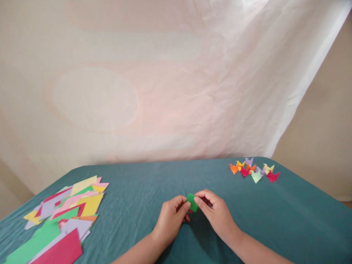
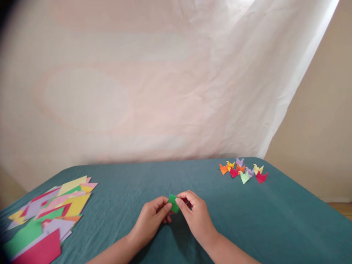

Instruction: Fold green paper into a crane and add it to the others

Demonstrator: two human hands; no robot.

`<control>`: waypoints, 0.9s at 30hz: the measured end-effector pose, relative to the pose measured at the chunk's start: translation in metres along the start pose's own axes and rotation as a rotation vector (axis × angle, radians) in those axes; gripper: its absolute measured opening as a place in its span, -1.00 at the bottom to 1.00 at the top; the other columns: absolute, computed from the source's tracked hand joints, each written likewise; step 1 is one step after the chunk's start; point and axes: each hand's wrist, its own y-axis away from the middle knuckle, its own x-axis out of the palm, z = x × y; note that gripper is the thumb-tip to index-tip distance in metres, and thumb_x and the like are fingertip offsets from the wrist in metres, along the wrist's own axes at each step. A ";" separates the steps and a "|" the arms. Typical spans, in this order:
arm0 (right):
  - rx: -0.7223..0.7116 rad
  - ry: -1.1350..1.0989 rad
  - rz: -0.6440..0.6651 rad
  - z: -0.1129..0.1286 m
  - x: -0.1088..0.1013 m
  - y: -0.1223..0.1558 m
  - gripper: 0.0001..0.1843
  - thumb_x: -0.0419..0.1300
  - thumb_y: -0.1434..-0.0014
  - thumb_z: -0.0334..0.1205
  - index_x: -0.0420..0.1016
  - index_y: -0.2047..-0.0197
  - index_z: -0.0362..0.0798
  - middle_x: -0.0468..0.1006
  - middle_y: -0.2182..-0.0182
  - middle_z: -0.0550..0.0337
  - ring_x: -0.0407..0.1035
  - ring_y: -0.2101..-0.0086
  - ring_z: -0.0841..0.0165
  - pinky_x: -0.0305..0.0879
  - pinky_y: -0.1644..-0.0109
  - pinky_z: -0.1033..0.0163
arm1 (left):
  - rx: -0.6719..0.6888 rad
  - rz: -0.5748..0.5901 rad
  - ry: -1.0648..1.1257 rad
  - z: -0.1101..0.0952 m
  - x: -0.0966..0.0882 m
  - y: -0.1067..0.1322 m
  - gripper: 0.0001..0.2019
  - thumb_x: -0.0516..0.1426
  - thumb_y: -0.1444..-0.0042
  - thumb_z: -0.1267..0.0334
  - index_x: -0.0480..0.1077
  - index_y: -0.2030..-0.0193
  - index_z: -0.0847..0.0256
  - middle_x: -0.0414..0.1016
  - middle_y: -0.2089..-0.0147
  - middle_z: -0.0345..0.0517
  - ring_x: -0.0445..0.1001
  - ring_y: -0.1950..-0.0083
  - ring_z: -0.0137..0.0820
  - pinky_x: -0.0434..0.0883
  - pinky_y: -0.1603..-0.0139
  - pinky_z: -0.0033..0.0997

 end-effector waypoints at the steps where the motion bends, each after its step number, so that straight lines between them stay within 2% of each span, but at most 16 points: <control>1: -0.005 0.001 -0.003 0.000 0.000 0.000 -0.80 0.09 -0.26 -0.14 0.46 0.31 -0.04 0.48 0.39 0.21 0.37 0.35 0.35 0.25 0.26 0.32 | -0.001 0.021 -0.010 0.001 0.001 0.001 -0.73 0.02 -0.22 0.13 0.36 0.40 0.25 0.42 0.58 -0.24 0.37 0.56 -0.49 0.27 0.50 -0.54; 8: -0.016 -0.016 0.019 0.004 -0.001 0.000 -0.79 0.08 -0.26 -0.13 0.48 0.28 -0.03 0.48 0.36 0.21 0.38 0.32 0.35 0.25 0.22 0.30 | -0.074 0.171 0.155 0.013 0.008 0.000 -0.73 -0.04 -0.26 0.09 0.26 0.34 0.23 0.48 0.49 -0.19 0.37 0.64 -0.53 0.17 0.65 -0.60; 13: 0.066 -0.073 0.045 0.000 0.000 0.000 -0.79 0.14 -0.21 -0.08 0.47 0.22 -0.03 0.50 0.37 0.22 0.37 0.35 0.35 0.26 0.27 0.30 | -0.067 0.132 0.193 0.008 0.007 -0.003 -0.71 -0.03 -0.25 0.07 0.26 0.35 0.26 0.51 0.48 -0.13 0.41 0.62 -0.53 0.17 0.64 -0.61; 20: 0.157 -0.189 0.070 -0.003 0.001 -0.002 -0.76 0.16 -0.18 -0.05 0.48 0.28 -0.06 0.50 0.42 0.22 0.35 0.38 0.35 0.25 0.30 0.31 | -0.029 0.131 0.142 0.008 0.007 0.000 -0.70 -0.04 -0.26 0.08 0.30 0.34 0.27 0.52 0.42 -0.09 0.46 0.55 -0.47 0.22 0.60 -0.57; 24: 0.171 -0.242 0.080 -0.002 0.000 -0.001 -0.76 0.16 -0.19 -0.04 0.46 0.27 -0.05 0.50 0.42 0.22 0.38 0.39 0.34 0.27 0.28 0.29 | 0.024 0.140 0.052 0.005 0.005 0.002 -0.74 0.03 -0.23 0.14 0.38 0.35 0.28 0.50 0.42 -0.11 0.45 0.47 -0.44 0.29 0.49 -0.53; 27: 0.169 -0.247 0.092 -0.001 -0.001 -0.001 -0.75 0.15 -0.19 -0.03 0.45 0.28 -0.06 0.51 0.41 0.21 0.39 0.37 0.34 0.28 0.27 0.29 | 0.064 0.078 0.057 0.002 0.003 0.002 -0.85 0.11 -0.16 0.21 0.40 0.22 0.24 0.49 0.34 -0.13 0.46 0.34 -0.41 0.33 0.38 -0.52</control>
